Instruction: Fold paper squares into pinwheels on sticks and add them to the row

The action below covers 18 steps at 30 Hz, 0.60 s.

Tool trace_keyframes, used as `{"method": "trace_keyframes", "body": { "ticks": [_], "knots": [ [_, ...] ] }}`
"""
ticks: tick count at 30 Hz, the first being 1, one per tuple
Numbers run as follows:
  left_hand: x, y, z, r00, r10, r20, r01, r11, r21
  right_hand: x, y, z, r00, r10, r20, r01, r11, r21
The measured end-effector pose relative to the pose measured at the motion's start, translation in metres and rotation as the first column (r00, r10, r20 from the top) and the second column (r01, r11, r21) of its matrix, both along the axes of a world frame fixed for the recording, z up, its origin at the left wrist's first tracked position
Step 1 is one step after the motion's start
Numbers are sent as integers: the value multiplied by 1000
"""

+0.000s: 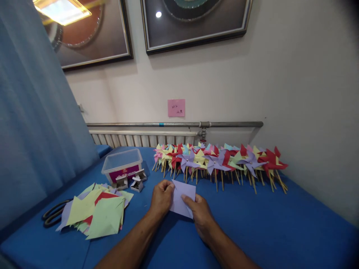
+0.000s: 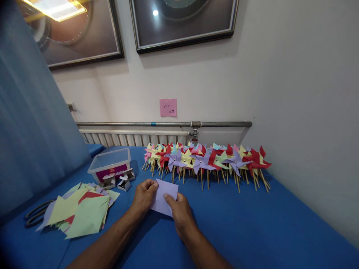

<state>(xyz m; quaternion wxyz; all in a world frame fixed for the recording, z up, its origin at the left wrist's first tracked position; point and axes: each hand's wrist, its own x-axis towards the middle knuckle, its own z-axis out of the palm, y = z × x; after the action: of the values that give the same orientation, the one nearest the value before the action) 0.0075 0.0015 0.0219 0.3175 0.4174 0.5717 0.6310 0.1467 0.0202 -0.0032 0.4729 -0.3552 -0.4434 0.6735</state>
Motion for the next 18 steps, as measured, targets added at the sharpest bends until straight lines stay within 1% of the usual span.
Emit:
{"method": "trace_keyframes", "body": {
  "ticks": [3,6,8,12,14,18],
  "knots": [
    [-1,1,0,1000,-9,26,9,1000,5,1,-3,12,988,83,-127,-91,994,-61],
    [1,1,1,998,-22,53,21,1000,12,4,-5,19,980,116,-161,-129,989,-74],
    [2,0,1,996,-34,78,32,999,20,5,-5,19,981,117,-154,-131,988,-82],
    [3,-1,3,987,-49,155,50,999,-4,3,-3,11,990,49,-129,-62,993,-97],
    [3,-1,3,986,-41,159,45,999,-19,2,-2,8,991,25,-131,-37,995,-90],
    [2,-1,2,991,-26,134,27,1000,-7,2,0,7,991,57,-122,-65,996,-66]
  ]
}}
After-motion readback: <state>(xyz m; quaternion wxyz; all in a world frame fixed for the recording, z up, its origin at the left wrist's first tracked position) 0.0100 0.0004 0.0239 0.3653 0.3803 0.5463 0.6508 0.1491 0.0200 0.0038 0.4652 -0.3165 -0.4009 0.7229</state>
